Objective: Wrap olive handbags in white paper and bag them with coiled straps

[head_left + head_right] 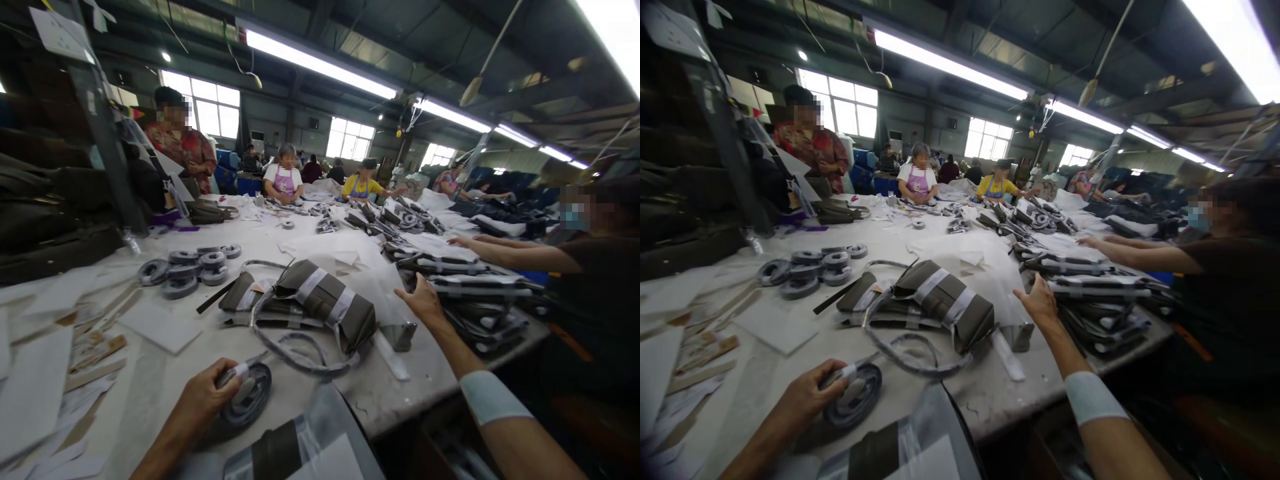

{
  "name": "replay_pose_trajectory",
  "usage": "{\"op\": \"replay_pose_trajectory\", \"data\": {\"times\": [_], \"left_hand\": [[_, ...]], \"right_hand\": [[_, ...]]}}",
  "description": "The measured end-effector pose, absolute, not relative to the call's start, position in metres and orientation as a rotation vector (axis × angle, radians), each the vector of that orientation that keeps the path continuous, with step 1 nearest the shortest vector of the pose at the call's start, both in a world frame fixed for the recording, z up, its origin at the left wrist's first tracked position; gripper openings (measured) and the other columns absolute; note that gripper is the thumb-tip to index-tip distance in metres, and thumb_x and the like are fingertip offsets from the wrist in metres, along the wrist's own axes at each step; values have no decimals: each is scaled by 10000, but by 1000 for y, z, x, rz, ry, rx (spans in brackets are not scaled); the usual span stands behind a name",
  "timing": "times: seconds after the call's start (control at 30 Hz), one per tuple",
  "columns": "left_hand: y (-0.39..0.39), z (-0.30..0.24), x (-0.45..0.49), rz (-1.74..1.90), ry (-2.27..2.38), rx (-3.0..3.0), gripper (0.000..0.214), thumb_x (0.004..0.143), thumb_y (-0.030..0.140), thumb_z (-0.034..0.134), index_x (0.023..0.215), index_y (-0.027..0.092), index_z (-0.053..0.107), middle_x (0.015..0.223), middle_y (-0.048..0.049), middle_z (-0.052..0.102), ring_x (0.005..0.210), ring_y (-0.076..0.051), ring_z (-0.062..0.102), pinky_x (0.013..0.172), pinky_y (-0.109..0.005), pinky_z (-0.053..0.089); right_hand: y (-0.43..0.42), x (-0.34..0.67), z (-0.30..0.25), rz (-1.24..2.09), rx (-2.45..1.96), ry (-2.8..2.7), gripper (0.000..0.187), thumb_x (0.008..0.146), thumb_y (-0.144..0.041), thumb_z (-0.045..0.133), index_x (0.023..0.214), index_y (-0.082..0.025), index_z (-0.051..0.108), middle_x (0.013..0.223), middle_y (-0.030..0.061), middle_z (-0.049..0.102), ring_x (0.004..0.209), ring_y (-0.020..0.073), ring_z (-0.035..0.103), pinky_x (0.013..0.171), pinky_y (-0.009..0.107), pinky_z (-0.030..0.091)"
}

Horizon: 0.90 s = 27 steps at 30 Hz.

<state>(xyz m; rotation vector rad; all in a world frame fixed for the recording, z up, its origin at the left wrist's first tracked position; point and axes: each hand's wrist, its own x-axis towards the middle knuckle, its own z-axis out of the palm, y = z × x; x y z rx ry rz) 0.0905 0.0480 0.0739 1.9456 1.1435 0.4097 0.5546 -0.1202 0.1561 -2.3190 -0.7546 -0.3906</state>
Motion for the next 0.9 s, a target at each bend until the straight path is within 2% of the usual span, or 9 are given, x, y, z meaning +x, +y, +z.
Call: {"op": "replay_pose_trajectory", "data": {"times": [0.07, 0.1, 0.17, 0.33, 0.47, 0.57, 0.7, 0.77, 0.9], "left_hand": [[48, 73, 90, 415, 1148, 1929, 423, 686, 572, 518, 839, 207, 667, 669, 13, 677, 666, -204, 624, 635, -257, 442], [48, 73, 90, 419, 1150, 1921, 425, 680, 575, 521, 835, 207, 667, 673, 11, 680, 673, -210, 628, 639, -260, 446], [49, 72, 90, 423, 1151, 1902, 423, 676, 579, 525, 827, 210, 666, 672, 10, 684, 674, -215, 632, 641, -264, 449], [50, 66, 89, 419, 1131, 1872, 441, 710, 600, 525, 843, 203, 662, 668, 11, 675, 674, -214, 627, 636, -260, 448], [52, 62, 88, 414, 1116, 1855, 441, 718, 589, 510, 852, 196, 661, 705, -1, 687, 713, -224, 640, 662, -266, 459], [53, 58, 88, 442, 1104, 1845, 427, 718, 578, 501, 825, 196, 659, 687, -2, 677, 689, -217, 631, 648, -267, 459], [52, 55, 90, 489, 1117, 1826, 391, 703, 559, 517, 790, 204, 654, 664, 6, 670, 674, -210, 626, 625, -258, 460], [53, 55, 90, 481, 1119, 1832, 390, 702, 559, 525, 799, 205, 657, 675, 6, 680, 684, -213, 634, 630, -257, 466], [57, 50, 88, 455, 1110, 1858, 437, 711, 593, 514, 827, 200, 666, 680, -2, 685, 682, -218, 637, 628, -260, 469]], "right_hand": [[-125, 567, 154, -263, -2331, -732, 442, 593, -310, 800, 966, -87, 726, 907, 175, 741, 861, 350, 687, 756, 412, 520], [-123, 567, 154, -241, -2311, -754, 303, 588, -296, 791, 834, -125, 741, 760, 118, 739, 735, 307, 691, 685, 371, 518], [-113, 562, 159, -258, -2242, -789, 138, 641, -295, 741, 718, -181, 731, 655, 48, 717, 645, 241, 674, 638, 314, 498], [-54, 536, 203, -547, -1964, -888, 311, 888, -383, 525, 995, -160, 713, 1007, 100, 724, 930, 230, 650, 862, 325, 479], [-1, 504, 226, -664, -1806, -1081, 369, 986, -394, 410, 1098, -160, 673, 1153, 127, 655, 1124, 228, 562, 1009, 353, 404], [27, 472, 204, -610, -1762, -1312, 276, 975, -341, 472, 1020, -197, 703, 1112, 102, 672, 1123, 223, 567, 1005, 352, 408], [47, 445, 150, -386, -1802, -1609, 124, 856, -246, 656, 756, -213, 722, 801, 47, 714, 854, 205, 658, 841, 317, 491], [48, 442, 136, -288, -1831, -1664, 78, 836, -225, 673, 798, -209, 739, 816, 46, 731, 824, 196, 673, 807, 299, 503], [27, 461, 149, -206, -1885, -1602, 181, 884, -263, 610, 1005, -220, 737, 1032, 51, 738, 970, 183, 669, 906, 290, 475]]}}
